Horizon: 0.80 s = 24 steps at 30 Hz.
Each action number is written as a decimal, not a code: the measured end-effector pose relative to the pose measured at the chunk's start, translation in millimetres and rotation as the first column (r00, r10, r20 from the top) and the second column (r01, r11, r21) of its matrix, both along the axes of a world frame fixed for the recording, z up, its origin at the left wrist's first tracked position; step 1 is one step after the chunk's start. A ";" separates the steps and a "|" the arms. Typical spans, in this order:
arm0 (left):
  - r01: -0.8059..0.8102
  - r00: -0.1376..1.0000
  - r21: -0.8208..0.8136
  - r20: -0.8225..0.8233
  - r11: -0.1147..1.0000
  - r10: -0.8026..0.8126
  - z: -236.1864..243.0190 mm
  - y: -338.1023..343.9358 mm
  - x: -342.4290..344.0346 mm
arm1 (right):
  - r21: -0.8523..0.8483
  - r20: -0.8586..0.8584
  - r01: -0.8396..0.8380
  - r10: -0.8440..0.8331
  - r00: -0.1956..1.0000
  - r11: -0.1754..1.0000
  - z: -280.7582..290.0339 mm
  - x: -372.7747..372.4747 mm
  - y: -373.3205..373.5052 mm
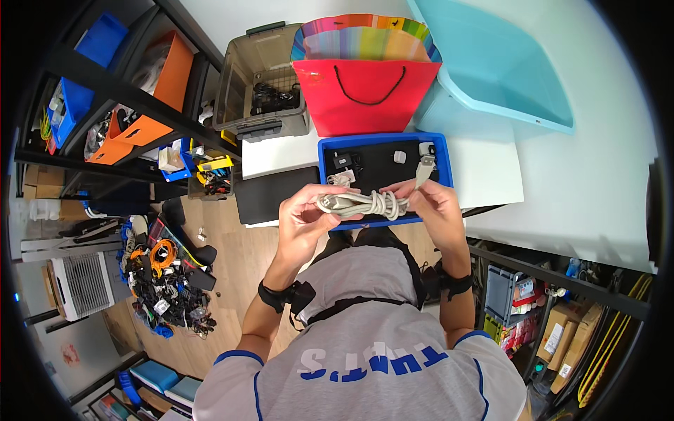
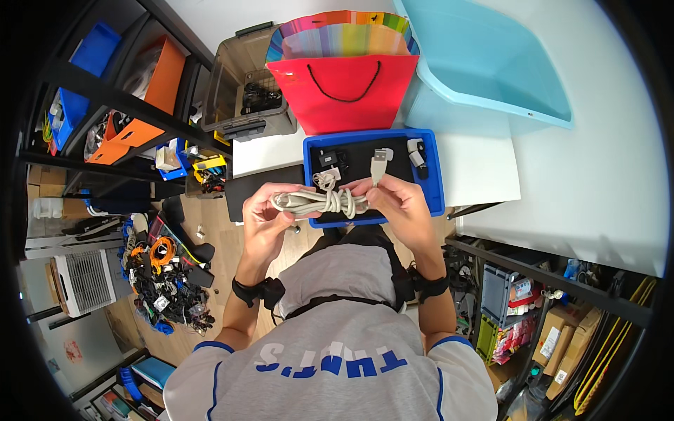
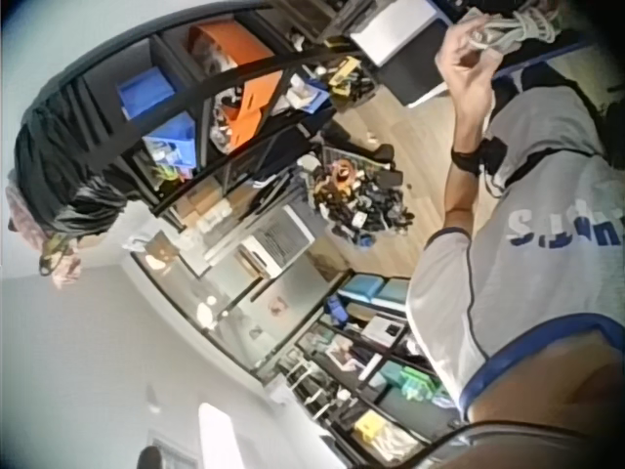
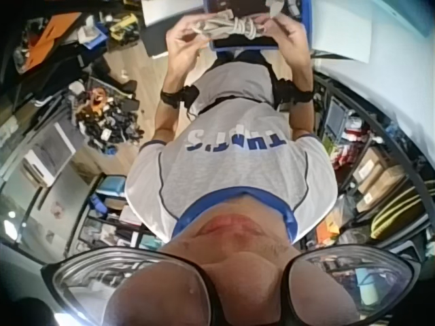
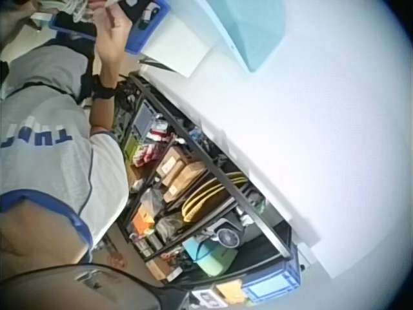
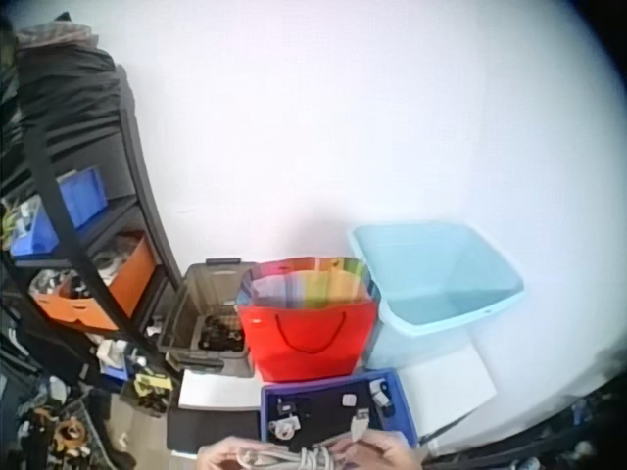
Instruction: Sort various electronic cables and accessories into different containers.
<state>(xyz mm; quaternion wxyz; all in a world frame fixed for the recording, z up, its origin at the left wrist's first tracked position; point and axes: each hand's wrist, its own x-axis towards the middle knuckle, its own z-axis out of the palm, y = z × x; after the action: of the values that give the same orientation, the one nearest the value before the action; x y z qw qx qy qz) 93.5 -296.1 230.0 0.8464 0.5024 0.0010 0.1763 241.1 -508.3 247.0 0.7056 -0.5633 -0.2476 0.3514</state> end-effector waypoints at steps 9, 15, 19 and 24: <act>-0.085 0.986 0.068 0.147 0.994 0.074 -13.8 10.4 -15.3 | 0.111 0.055 -0.046 0.040 0.998 0.993 14.2 -12.7 17.6; -0.141 0.975 0.214 0.197 0.967 0.098 -7.4 6.7 4.6 | 0.124 0.041 -0.096 0.091 0.995 0.988 15.4 15.1 8.7; -0.169 0.976 0.296 0.180 0.940 0.118 11.1 -9.3 41.9 | 0.091 0.019 -0.086 0.085 0.996 0.992 16.0 46.8 -11.8; -0.144 0.988 0.334 0.102 0.932 0.116 29.8 -44.9 105.3 | 0.016 -0.143 -0.050 0.052 0.988 0.999 24.1 102.7 -55.7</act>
<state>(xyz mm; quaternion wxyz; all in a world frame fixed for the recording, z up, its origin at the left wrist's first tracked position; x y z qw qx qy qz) 198.8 -340.9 259.8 0.7328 0.6324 -0.0304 0.2494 343.9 -564.1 271.1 0.7158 -0.5257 -0.2127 0.4073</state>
